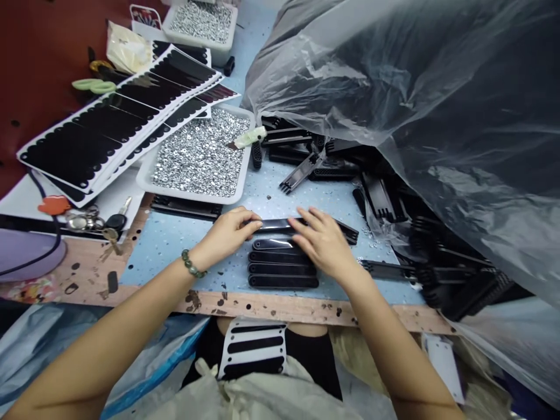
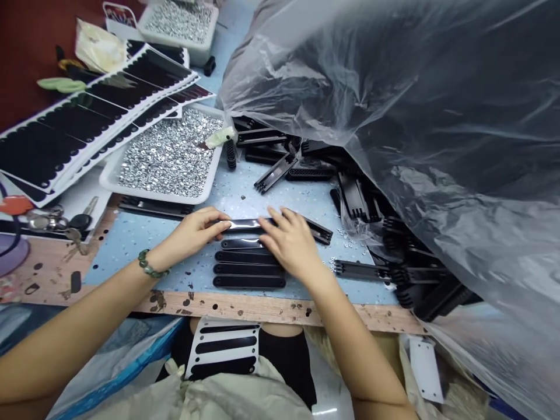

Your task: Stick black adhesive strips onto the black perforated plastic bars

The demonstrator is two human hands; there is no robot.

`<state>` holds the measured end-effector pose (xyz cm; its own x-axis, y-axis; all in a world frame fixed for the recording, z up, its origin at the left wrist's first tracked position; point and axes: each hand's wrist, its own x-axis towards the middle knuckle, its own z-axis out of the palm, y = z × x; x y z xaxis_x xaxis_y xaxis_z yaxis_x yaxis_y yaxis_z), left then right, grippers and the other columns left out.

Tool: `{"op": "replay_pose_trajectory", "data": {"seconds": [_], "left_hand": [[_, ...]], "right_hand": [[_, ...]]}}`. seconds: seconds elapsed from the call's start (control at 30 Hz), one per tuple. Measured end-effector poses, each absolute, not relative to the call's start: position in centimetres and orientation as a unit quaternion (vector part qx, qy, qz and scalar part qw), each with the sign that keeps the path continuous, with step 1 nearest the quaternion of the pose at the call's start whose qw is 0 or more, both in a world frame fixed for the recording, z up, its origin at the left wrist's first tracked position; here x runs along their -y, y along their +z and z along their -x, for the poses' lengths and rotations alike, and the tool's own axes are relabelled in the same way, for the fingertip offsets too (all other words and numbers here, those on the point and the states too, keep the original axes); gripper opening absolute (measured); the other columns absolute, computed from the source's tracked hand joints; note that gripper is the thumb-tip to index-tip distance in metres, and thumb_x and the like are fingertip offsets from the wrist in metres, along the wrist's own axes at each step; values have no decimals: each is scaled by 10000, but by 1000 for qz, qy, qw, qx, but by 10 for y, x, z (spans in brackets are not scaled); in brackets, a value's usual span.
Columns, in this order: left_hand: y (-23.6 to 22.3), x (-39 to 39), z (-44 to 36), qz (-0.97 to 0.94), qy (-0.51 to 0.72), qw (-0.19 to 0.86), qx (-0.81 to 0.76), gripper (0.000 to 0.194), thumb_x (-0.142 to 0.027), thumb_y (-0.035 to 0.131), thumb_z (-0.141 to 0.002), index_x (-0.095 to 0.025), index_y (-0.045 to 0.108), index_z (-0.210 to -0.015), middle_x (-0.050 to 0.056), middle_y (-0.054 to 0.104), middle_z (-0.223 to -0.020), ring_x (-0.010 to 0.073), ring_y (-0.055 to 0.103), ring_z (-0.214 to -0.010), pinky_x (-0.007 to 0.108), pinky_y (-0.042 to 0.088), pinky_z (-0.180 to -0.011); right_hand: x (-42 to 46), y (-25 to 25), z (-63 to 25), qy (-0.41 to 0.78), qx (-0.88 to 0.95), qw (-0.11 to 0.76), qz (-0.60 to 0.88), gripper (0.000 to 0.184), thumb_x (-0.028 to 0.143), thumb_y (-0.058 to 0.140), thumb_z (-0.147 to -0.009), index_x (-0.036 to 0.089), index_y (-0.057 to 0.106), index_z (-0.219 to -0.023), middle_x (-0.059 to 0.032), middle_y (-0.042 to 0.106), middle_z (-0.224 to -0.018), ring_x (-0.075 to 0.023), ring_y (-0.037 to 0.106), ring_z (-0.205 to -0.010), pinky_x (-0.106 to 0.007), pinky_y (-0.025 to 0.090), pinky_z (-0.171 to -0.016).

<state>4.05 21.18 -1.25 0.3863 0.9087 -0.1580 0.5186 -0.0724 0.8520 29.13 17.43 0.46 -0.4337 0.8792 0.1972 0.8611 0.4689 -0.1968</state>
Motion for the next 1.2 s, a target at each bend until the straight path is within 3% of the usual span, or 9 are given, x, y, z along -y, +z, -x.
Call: {"op": "replay_pose_trajectory", "data": {"seconds": [0.13,0.27,0.37,0.47,0.6,0.7,0.8,1.03,1.2], "left_hand": [[5,-210,-40,-780,159,349,-494,459,-520,449,-885,-212,625,-1176,86,583,-1156,234,544,-1081,394,427,-962],[21,-189,-56,-856,66,290,-423,1175,-788,574,-620,-218,73,-1517,176,161,-1542,412,141,-1408,592,176,-1112],[16,-173,-73,-889,24,251,-382,1380,-808,657,-461,-171,35,-1515,241,37,-1546,457,16,-1415,651,25,-1097],[5,-164,-85,-894,31,214,-393,1358,-714,729,-471,-138,72,-1510,267,103,-1530,438,61,-1420,659,-7,-1090],[9,-144,-83,-900,116,191,-375,1203,-623,749,-565,-103,176,-1486,257,116,-1532,420,80,-1424,645,20,-1113],[16,-129,-68,-862,234,218,-393,694,-439,570,-847,-134,331,-1422,195,316,-1471,296,278,-1390,499,252,-1141],[11,-132,-46,-729,323,300,-524,406,-289,423,-929,-129,465,-1300,160,474,-1289,186,559,-1101,355,486,-955],[-12,-177,-34,-679,276,434,-524,327,-207,553,-845,-150,609,-1161,86,602,-1103,145,601,-886,340,511,-848],[11,-170,-43,-622,417,463,-475,419,-323,626,-830,-245,558,-1236,78,513,-1279,195,512,-1159,328,487,-924]], "right_hand": [[-156,6,-315,53,751,283,595,322,336,424,-964,189,660,-1127,-98,599,-1242,-260,501,-1212,-472,408,-1034],[-122,0,-319,200,657,408,601,383,351,374,-981,229,519,-1314,-86,536,-1330,-208,517,-1221,-431,449,-1022],[-105,-13,-304,251,630,398,618,482,380,353,-984,213,360,-1437,-98,396,-1458,-212,400,-1335,-455,380,-1084],[-109,-22,-290,254,654,356,617,529,407,339,-982,190,314,-1464,-103,346,-1486,-206,328,-1379,-454,297,-1136],[-128,-21,-290,223,675,359,605,491,386,321,-984,147,423,-1401,-137,463,-1400,-210,453,-1293,-425,370,-1091],[-144,-14,-298,190,698,351,595,438,356,353,-974,128,532,-1303,-147,561,-1287,-213,531,-1204,-406,416,-1045],[-164,-9,-304,166,750,312,559,389,340,413,-951,135,584,-1233,-137,606,-1224,-226,556,-1158,-424,430,-1015],[-207,4,-296,209,856,107,461,289,249,523,-897,183,620,-1162,-88,666,-1104,-251,610,-1027,-460,463,-917],[-179,33,-285,141,847,242,451,253,257,526,-914,200,585,-1153,-81,657,-1053,-219,612,-980,-392,492,-851]]}}
